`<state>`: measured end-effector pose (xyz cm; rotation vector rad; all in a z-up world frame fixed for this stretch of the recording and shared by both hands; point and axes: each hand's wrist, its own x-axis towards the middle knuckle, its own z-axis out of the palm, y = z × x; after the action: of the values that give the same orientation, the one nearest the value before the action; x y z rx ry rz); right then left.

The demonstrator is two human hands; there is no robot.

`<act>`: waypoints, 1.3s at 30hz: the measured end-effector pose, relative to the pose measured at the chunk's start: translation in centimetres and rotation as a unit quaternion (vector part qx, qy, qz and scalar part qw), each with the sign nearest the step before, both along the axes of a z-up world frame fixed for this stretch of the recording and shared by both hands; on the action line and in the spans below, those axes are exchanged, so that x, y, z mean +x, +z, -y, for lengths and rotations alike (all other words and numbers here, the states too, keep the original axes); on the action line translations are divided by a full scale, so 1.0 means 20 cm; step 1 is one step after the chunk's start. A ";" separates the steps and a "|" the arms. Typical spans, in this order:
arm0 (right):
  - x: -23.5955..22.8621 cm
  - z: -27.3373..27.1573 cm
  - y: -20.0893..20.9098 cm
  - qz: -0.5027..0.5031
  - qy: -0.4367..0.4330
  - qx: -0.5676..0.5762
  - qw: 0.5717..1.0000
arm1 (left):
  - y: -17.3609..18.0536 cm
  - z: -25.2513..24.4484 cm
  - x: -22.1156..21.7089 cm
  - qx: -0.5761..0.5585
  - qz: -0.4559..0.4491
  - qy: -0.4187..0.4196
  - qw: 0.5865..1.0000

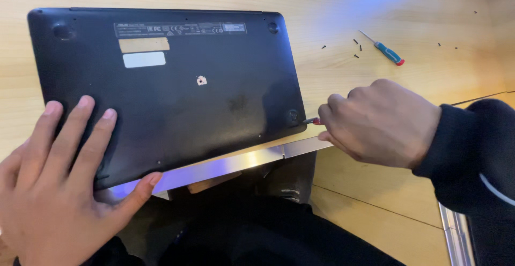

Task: The person uses a red-handled screwdriver to remove multiple screws from the bottom panel of a black laptop. The screws are placed on the table as they are removed. The laptop remains closed throughout the process.

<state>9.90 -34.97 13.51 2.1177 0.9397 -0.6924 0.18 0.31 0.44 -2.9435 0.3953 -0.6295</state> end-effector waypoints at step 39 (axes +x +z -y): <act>-0.03 -0.08 0.01 0.039 -0.133 -0.038 0.990 | -0.03 -0.01 0.00 -0.090 -0.002 -0.038 0.995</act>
<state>9.24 -33.27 13.63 2.2075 0.5839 -0.7577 0.09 0.49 -0.12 -3.1140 0.4777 -0.7036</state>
